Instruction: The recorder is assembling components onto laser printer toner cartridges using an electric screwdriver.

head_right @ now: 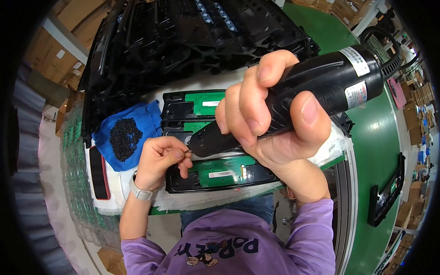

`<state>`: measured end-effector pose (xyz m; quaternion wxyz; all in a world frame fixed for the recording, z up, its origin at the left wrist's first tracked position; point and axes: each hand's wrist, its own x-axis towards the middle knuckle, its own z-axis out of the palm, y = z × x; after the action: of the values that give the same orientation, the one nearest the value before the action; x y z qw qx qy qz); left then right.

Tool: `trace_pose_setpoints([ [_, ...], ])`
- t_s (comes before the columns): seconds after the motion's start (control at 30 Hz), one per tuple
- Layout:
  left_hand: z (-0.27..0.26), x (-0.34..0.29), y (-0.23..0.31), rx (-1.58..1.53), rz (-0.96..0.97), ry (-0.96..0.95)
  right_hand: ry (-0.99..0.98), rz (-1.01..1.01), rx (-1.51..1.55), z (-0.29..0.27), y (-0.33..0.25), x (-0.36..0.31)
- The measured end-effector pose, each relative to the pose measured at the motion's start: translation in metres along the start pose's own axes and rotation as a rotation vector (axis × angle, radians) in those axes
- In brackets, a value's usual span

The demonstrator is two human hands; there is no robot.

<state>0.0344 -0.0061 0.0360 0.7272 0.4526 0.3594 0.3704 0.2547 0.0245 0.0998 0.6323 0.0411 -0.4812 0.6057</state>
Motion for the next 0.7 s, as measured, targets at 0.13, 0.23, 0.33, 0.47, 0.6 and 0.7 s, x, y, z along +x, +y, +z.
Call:
trace_pose_setpoints([
  [0.13, 0.000, -0.001, 0.000, 0.017, -0.014, 0.002, 0.005, 0.026, -0.008, 0.001, 0.003, -0.001],
  [0.23, 0.001, -0.001, -0.001, 0.083, -0.007, 0.001, 0.034, 0.056, -0.040, 0.005, 0.004, -0.001],
  [0.33, 0.006, -0.003, 0.001, 0.299, 0.063, 0.031, 0.118, 0.112, -0.108, 0.007, 0.006, -0.001],
  [0.47, 0.011, -0.001, 0.001, 0.541, 0.198, 0.094, 0.414, 0.076, -0.047, 0.014, 0.013, 0.000],
  [0.6, 0.011, -0.002, 0.003, 0.493, 0.205, 0.118, 0.520, 0.085, -0.037, 0.012, 0.011, 0.002],
  [0.7, 0.010, -0.003, 0.000, 0.450, 0.184, 0.164, 0.555, 0.088, -0.025, 0.011, 0.015, 0.003],
])
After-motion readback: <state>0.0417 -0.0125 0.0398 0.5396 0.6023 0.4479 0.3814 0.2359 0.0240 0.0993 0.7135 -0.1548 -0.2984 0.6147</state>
